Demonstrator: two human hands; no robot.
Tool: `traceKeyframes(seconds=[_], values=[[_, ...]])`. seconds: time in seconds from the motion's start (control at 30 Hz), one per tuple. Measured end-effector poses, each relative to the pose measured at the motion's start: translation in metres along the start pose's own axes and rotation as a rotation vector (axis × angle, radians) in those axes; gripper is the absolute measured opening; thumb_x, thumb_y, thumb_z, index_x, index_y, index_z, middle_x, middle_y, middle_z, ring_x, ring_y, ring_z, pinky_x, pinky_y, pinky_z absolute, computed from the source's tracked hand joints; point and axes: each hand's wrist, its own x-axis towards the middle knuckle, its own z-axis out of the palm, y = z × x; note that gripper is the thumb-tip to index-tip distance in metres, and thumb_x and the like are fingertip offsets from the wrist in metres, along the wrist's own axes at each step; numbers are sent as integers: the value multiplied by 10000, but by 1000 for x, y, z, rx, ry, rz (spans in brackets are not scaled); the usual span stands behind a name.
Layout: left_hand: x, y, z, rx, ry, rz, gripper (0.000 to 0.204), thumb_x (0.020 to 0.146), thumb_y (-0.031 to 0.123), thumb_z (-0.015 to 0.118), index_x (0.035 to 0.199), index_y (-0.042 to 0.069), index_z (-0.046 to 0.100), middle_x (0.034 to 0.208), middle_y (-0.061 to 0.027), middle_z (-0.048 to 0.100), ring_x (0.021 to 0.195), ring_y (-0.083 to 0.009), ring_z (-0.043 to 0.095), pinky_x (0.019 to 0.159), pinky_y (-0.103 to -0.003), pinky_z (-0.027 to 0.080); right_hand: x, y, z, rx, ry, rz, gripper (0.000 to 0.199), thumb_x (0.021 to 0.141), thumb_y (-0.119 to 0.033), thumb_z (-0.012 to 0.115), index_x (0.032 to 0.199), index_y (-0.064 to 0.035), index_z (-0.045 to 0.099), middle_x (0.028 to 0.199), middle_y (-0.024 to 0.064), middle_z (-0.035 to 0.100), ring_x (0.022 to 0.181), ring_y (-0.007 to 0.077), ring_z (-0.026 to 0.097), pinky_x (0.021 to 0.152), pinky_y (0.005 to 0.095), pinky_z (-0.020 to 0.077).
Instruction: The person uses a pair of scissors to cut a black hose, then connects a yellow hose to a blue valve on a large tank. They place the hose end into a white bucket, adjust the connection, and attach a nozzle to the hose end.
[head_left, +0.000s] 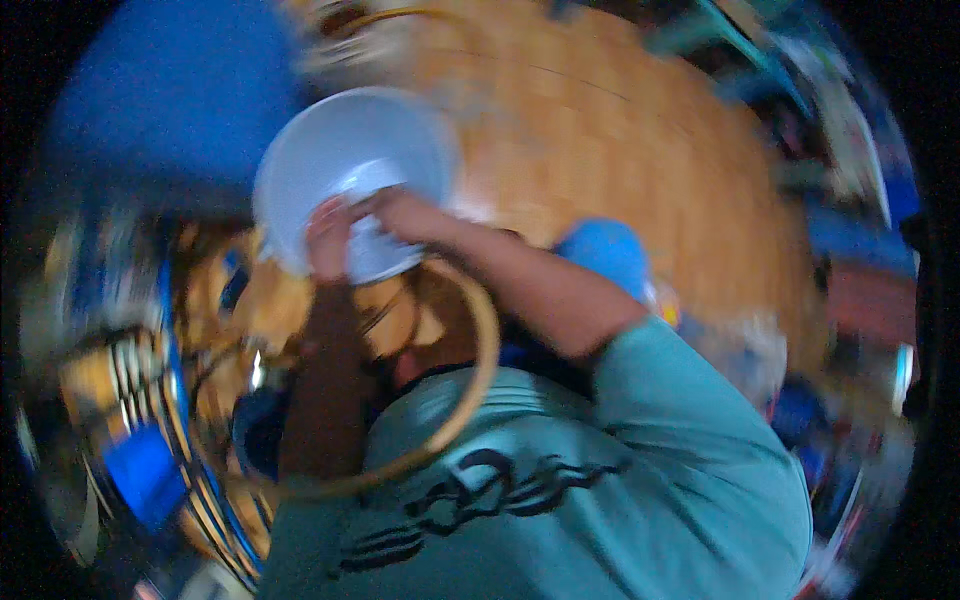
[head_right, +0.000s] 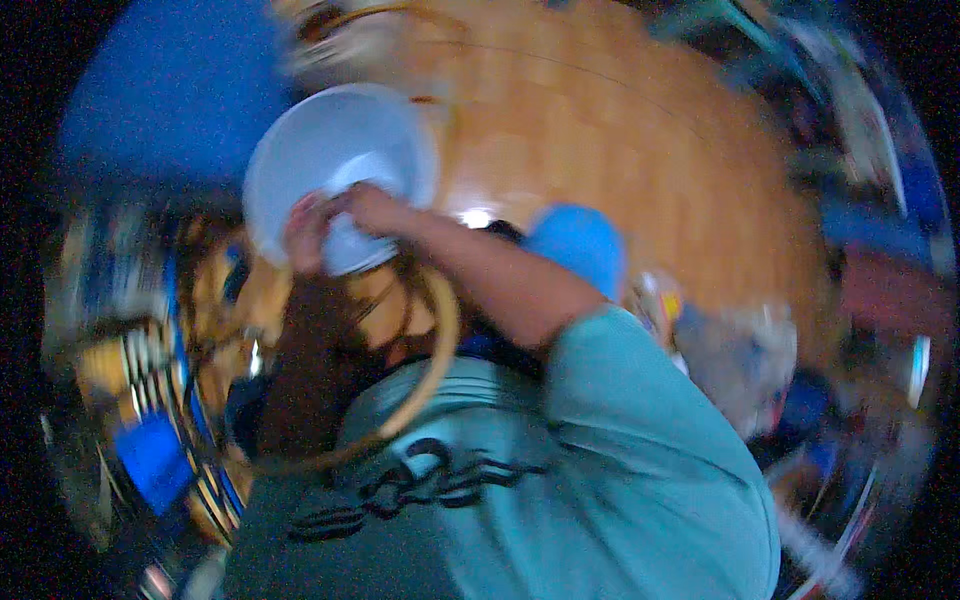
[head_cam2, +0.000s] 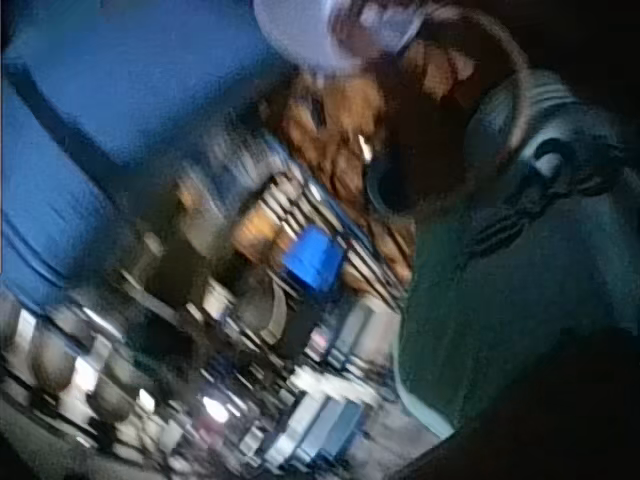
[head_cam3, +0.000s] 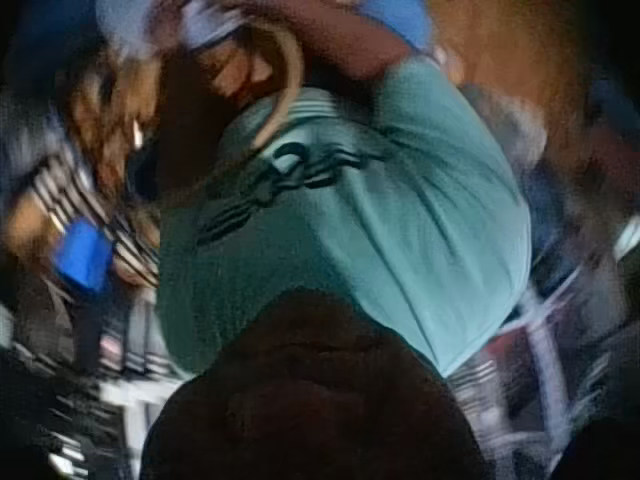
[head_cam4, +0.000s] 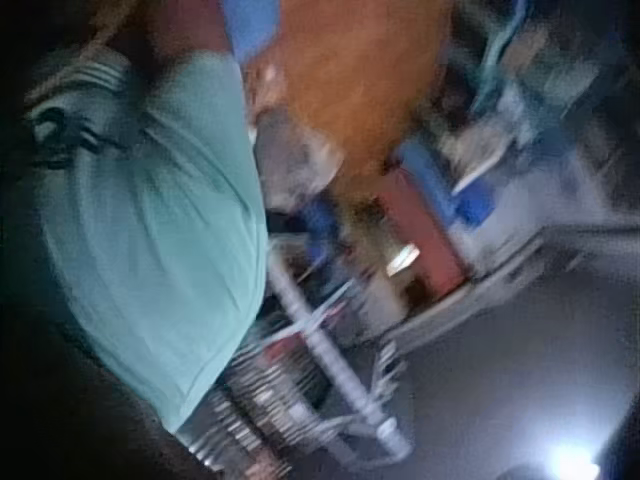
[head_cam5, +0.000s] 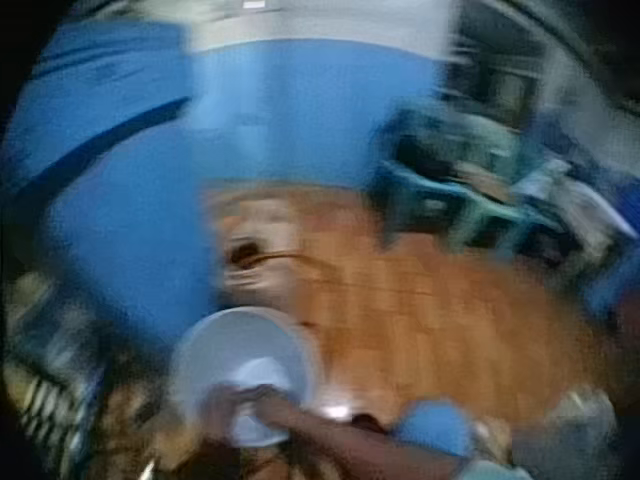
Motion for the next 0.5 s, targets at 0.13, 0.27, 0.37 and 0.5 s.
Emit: traceKeyframes(seconds=[0.13,0.27,0.37,0.5], values=[[-2,48,-6,-376,98,-373,303,893,254,678,1138,92,609,1035,-79,647,866,-215,634,735,-320,527,12,-1,16,-337,120,-100,285,790,-234,633,1003,-70,727,961,208,696,927,376,666,819,462,530],[-1,66,-13,-510,-82,-597,307,947,373,609,1042,81,616,980,-65,656,861,-201,633,761,-343,534,-21,-8,15,-208,122,-94,325,752,-284,671,951,-32,728,973,201,698,941,364,670,810,456,533],[16,55,-11,-581,-266,-742,346,968,429,561,920,89,607,895,-47,659,828,-197,632,763,-369,531,-16,8,33,-210,222,-119,308,769,-296,665,958,-63,734,977,170,703,927,356,674,806,446,536],[-3,71,13,-569,-159,-793,413,973,477,530,798,107,583,785,-38,642,769,-205,621,740,-377,522,-47,0,28,-198,175,-78,381,787,-309,671,1045,-32,705,1043,171,693,967,327,671,821,423,536]])
